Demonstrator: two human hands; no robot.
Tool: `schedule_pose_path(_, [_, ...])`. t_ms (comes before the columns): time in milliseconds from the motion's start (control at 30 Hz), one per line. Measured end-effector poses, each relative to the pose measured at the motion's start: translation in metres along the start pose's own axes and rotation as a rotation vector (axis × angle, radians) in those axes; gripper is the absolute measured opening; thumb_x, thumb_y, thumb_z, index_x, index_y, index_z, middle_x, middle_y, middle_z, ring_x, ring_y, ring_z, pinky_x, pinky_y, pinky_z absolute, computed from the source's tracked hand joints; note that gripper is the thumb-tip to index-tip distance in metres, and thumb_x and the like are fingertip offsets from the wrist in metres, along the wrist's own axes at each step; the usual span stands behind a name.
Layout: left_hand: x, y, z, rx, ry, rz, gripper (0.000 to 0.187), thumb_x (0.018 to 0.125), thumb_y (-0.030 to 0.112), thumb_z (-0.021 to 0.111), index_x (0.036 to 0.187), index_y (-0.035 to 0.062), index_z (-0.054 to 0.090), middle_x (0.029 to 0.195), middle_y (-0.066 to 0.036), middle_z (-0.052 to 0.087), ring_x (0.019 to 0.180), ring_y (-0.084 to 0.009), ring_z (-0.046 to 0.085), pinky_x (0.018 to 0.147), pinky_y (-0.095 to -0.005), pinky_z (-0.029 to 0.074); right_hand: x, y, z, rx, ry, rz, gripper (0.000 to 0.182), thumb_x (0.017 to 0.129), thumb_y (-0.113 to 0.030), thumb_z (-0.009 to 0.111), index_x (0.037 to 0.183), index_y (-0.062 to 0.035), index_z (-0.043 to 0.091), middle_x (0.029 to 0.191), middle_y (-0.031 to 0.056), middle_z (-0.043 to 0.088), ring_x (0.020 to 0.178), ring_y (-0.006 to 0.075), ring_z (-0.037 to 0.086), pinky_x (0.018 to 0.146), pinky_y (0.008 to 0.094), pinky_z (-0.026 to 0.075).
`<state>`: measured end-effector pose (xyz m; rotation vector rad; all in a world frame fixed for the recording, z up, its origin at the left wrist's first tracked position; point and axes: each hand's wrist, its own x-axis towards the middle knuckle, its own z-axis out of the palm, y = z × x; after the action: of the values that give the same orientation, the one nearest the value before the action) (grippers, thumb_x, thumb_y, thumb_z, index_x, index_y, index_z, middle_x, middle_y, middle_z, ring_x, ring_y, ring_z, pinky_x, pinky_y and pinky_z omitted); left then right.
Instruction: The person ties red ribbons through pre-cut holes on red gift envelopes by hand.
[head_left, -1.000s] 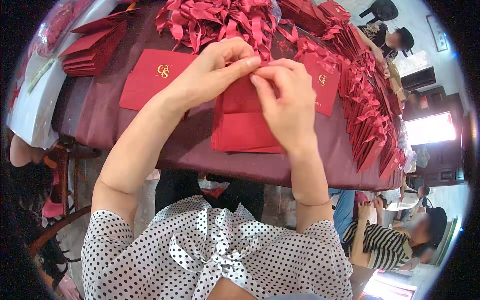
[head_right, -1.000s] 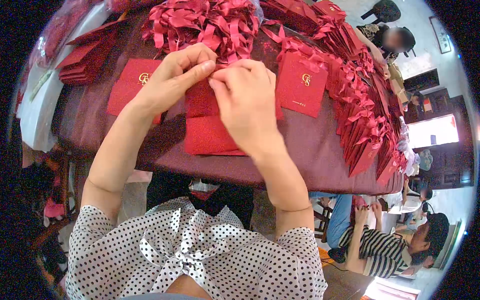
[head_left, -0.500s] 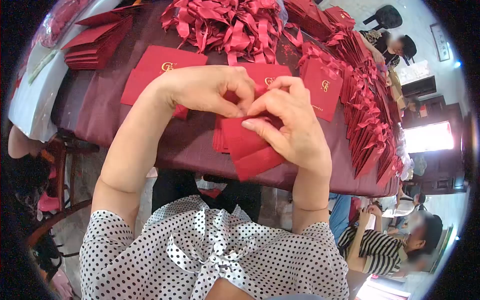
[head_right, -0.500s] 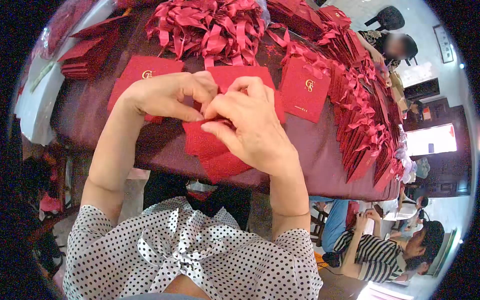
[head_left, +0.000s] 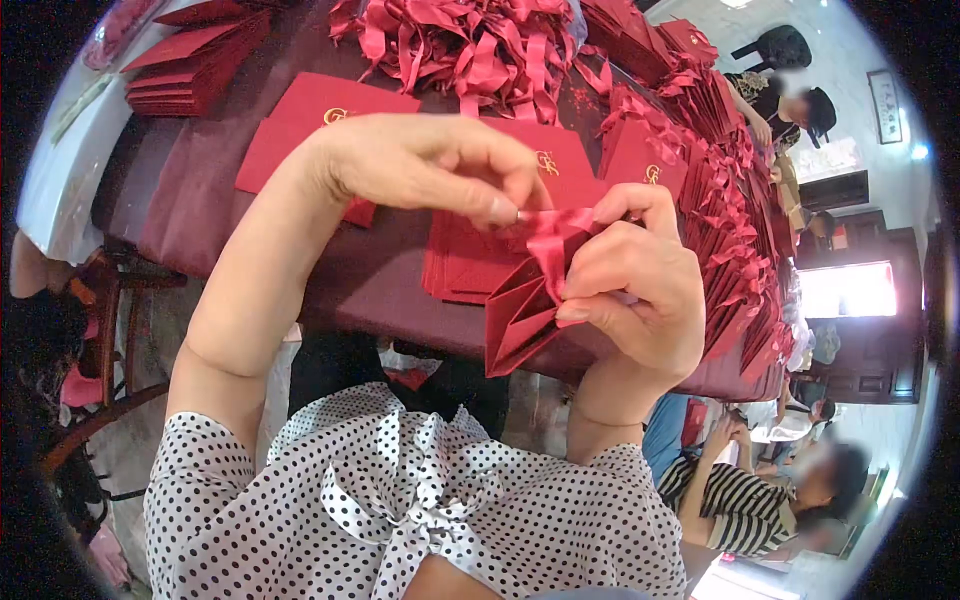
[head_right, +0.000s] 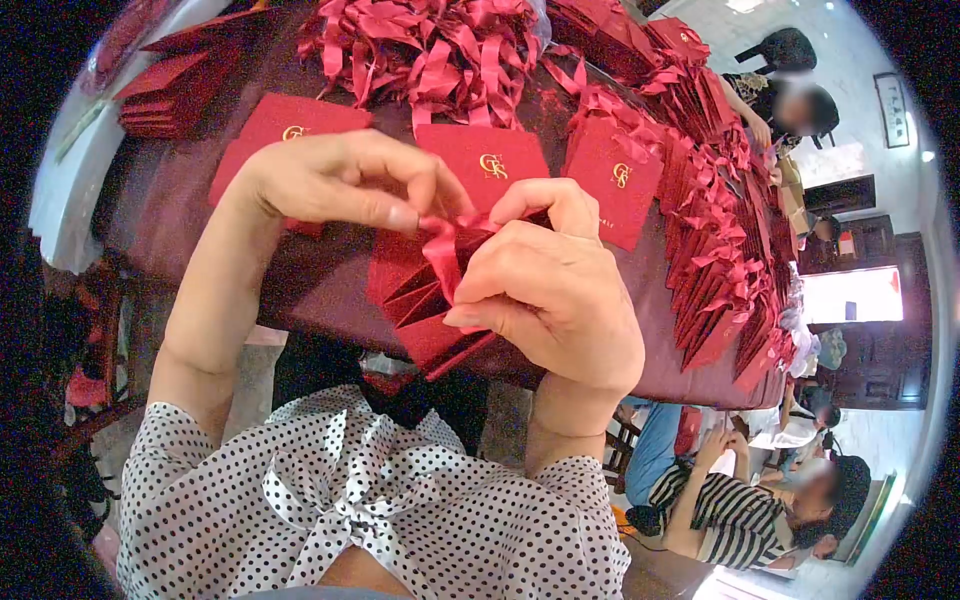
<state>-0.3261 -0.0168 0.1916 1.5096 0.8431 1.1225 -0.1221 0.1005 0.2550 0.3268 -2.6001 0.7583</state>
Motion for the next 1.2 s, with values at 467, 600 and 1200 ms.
schedule_pose_path(467, [-0.005, 0.003, -0.012, -0.090, 0.542, 0.168, 0.027, 0.093, 0.021, 0.050, 0.113, 0.0033, 0.051, 0.106, -0.008, 0.058, 0.088, -0.0128, 0.060, 0.075, -0.0249, 0.048, -0.007, 0.013, -0.003, 0.223, 0.250, -0.141, 0.032, 0.065, -0.038, 0.068, 0.060, -0.0075, 0.058, 0.060, -0.0011, 0.056, 0.062, 0.0169, 0.052, 0.075, 0.0353, 0.040])
schedule_pose_path(600, [0.013, -0.001, 0.012, -0.076, 0.423, 0.135, 0.048, 0.087, 0.029, 0.056, 0.125, 0.0016, 0.046, 0.120, -0.009, 0.055, 0.103, -0.0172, 0.056, 0.092, -0.0323, 0.043, -0.008, 0.009, -0.006, 0.226, 0.192, -0.120, 0.032, 0.065, -0.037, 0.067, 0.060, -0.0070, 0.058, 0.059, -0.0014, 0.056, 0.060, 0.0175, 0.053, 0.076, 0.0358, 0.040])
schedule_pose_path(1200, [0.005, 0.005, 0.010, -0.126, 0.485, 0.219, 0.028, 0.077, 0.028, 0.073, 0.076, 0.0088, 0.052, 0.070, 0.005, 0.049, 0.066, -0.0046, 0.043, 0.060, -0.0199, 0.034, 0.004, -0.012, 0.003, 0.090, 0.264, -0.052, 0.062, 0.039, -0.061, 0.069, 0.059, -0.0085, 0.043, 0.059, 0.0005, 0.046, 0.064, 0.0233, 0.047, 0.069, 0.0332, 0.038])
